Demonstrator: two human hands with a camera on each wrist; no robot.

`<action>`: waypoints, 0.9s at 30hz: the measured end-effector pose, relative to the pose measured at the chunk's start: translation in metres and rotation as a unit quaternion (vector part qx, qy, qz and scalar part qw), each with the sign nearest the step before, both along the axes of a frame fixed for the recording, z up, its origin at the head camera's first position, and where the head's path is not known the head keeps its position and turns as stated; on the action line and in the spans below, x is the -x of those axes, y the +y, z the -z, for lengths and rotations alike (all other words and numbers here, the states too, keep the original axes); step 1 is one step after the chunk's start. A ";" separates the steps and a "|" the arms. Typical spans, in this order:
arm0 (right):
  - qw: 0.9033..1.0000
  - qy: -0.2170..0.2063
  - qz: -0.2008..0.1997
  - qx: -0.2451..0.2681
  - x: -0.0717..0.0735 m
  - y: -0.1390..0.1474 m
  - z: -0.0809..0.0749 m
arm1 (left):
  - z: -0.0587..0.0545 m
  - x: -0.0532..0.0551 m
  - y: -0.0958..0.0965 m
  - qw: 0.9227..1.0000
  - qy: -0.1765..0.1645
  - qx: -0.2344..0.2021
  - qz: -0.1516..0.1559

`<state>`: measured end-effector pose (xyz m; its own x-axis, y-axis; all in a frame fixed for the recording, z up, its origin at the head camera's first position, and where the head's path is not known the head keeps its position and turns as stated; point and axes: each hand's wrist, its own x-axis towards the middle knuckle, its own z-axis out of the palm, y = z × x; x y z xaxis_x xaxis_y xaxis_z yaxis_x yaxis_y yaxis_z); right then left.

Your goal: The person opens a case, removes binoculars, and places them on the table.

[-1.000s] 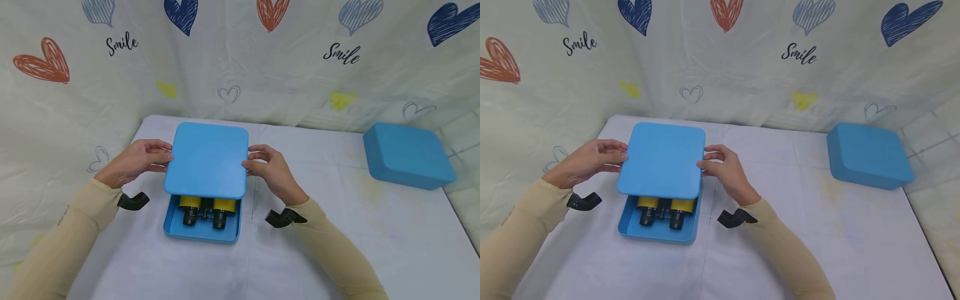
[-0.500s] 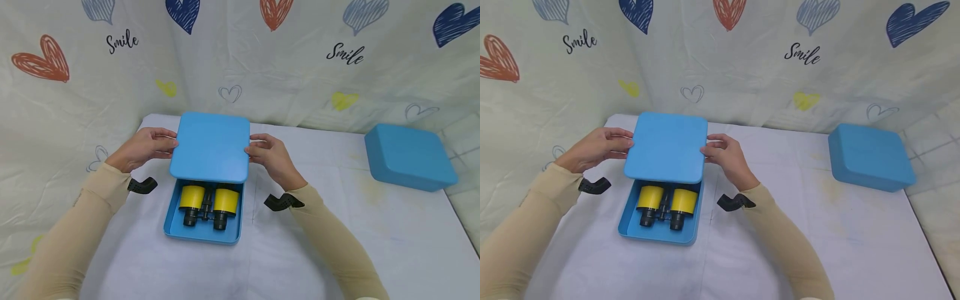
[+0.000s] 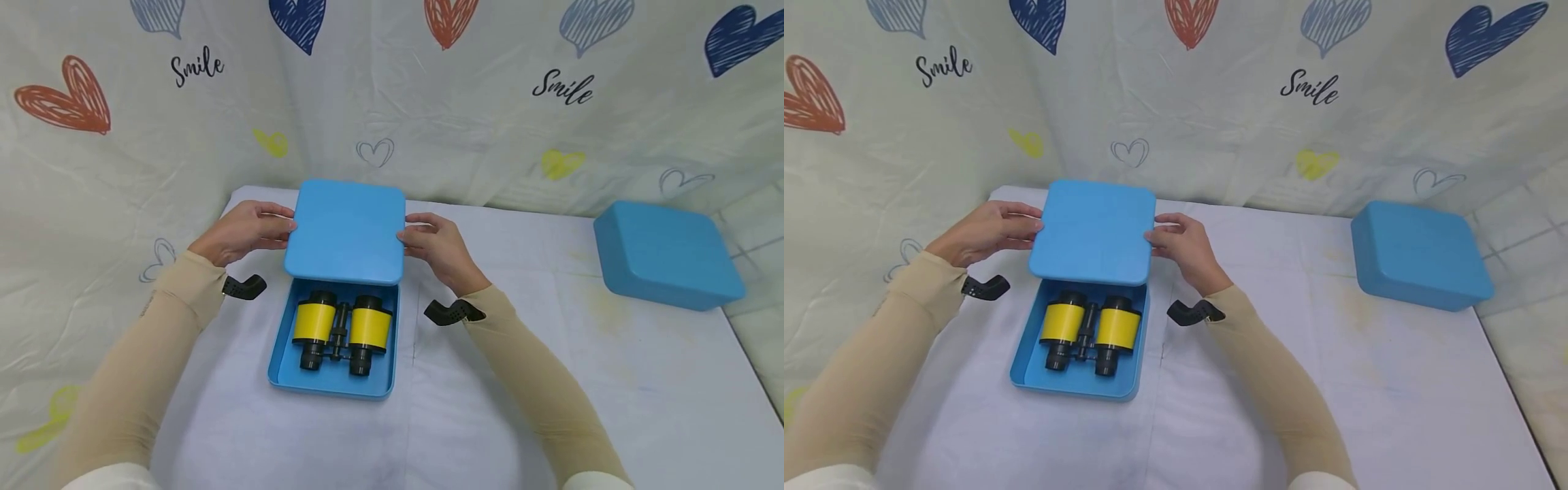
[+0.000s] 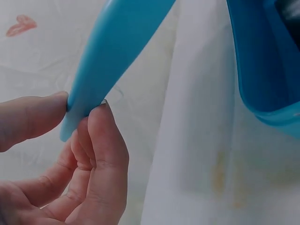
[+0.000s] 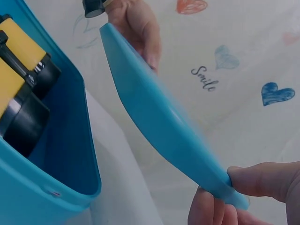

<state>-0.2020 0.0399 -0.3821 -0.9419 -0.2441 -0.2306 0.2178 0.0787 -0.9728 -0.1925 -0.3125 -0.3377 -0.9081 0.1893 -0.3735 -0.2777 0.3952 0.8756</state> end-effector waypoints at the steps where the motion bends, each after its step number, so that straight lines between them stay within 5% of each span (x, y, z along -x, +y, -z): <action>1: 1.000 0.000 0.002 0.000 0.002 0.000 0.001 | 0.001 0.002 0.001 1.000 0.000 0.002 0.000; 16: 0.999 -0.020 0.028 0.008 0.030 0.002 0.020 | 0.025 0.036 0.010 1.000 -0.020 0.014 -0.018; 27: 0.999 -0.026 0.019 -0.022 0.039 0.001 0.039 | 0.048 0.044 0.011 0.998 -0.039 0.046 -0.015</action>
